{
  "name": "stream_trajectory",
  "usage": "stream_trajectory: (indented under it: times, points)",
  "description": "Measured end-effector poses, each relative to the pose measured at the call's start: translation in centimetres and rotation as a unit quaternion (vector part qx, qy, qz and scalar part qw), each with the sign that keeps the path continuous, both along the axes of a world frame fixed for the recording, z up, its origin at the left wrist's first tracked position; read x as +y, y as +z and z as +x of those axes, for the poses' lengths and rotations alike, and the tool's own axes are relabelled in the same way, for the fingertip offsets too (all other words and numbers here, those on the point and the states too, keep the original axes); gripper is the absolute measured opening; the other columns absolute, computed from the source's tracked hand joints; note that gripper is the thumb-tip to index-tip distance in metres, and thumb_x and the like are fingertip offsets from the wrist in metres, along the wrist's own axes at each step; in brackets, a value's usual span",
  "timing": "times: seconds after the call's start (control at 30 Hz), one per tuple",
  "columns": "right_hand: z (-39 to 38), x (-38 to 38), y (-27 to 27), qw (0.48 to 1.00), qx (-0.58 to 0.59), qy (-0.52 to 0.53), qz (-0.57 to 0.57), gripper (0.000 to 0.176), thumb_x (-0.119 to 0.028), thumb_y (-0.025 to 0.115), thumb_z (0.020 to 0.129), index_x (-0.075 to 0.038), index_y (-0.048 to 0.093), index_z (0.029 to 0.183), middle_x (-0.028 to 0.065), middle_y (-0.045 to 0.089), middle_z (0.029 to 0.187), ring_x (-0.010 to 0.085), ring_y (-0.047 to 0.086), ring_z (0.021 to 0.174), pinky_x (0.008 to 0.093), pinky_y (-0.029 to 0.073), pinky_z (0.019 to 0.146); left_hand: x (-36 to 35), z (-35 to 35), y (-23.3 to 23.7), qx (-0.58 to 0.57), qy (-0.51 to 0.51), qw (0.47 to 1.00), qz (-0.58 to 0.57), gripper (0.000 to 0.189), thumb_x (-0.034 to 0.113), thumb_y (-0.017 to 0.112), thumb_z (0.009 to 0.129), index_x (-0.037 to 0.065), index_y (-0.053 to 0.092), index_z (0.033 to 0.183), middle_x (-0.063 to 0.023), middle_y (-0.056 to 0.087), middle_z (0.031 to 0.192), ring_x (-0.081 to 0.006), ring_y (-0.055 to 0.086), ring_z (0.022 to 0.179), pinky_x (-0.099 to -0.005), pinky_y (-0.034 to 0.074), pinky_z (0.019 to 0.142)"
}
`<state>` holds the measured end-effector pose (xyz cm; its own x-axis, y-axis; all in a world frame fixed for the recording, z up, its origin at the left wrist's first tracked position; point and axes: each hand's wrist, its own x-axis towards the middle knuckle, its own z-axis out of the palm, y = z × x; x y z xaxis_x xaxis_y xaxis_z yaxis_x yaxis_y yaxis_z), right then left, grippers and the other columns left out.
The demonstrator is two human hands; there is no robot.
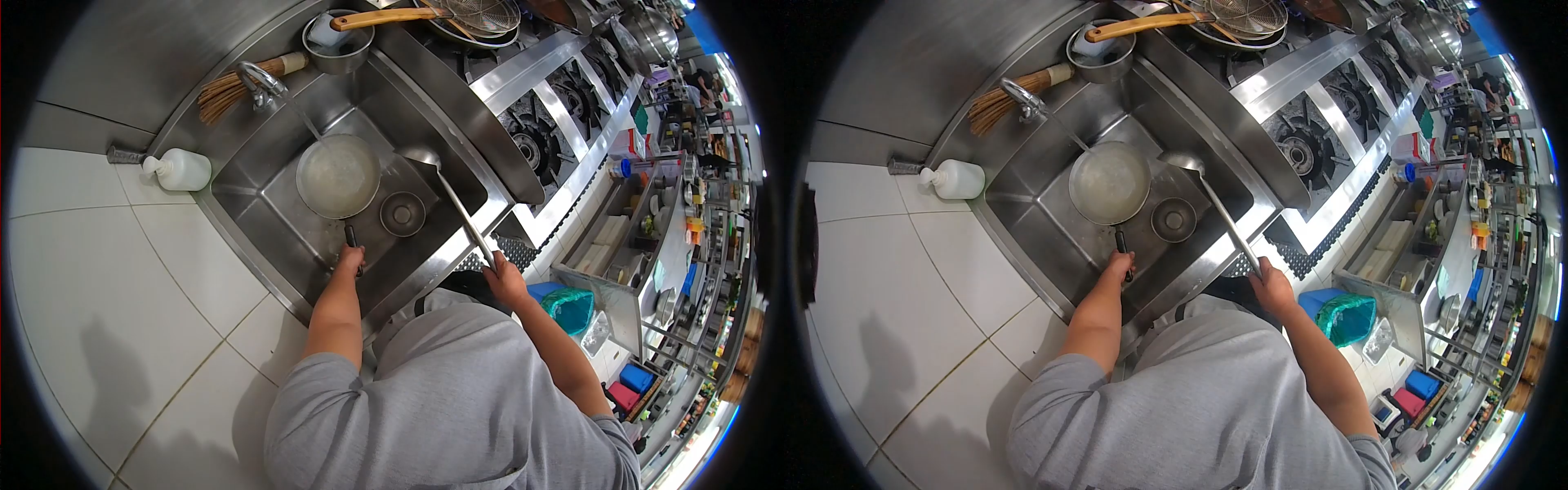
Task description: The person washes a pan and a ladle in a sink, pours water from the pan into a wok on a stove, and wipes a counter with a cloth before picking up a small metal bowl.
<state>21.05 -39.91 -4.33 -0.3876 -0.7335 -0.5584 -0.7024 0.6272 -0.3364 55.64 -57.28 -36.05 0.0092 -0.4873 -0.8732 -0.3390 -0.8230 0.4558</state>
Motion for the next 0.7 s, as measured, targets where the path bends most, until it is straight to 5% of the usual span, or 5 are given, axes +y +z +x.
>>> stream_trajectory:
  times: [0.33,0.7]
  points:
    - [-0.1,-0.1,0.1,1.0,0.001,0.001,0.009,0.032,-0.032,0.064,0.1,-0.006,0.053,0.116,0.0286,0.07,0.089,0.0502,0.069,0.091,0.0589,0.053,0.08,-1.4,-0.3,0.0,0.043,0.015,0.997,0.06,0.032,0.029,0.077,0.097,0.002,0.062,0.105,-0.0071,0.059,0.087,-0.022,0.06,0.065,-0.0406,0.057,0.059]
    - [0.1,-1.5,0.6,0.998,0.023,0.003,0.054,0.032,-0.032,0.064,0.1,-0.005,0.051,0.112,0.0295,0.07,0.088,0.0523,0.068,0.088,0.0597,0.052,0.077,-1.8,-0.1,1.0,0.162,0.108,0.973,0.127,0.029,0.027,0.077,0.096,0.005,0.061,0.108,-0.01,0.066,0.089,-0.0228,0.064,0.063,-0.0396,0.055,0.055]
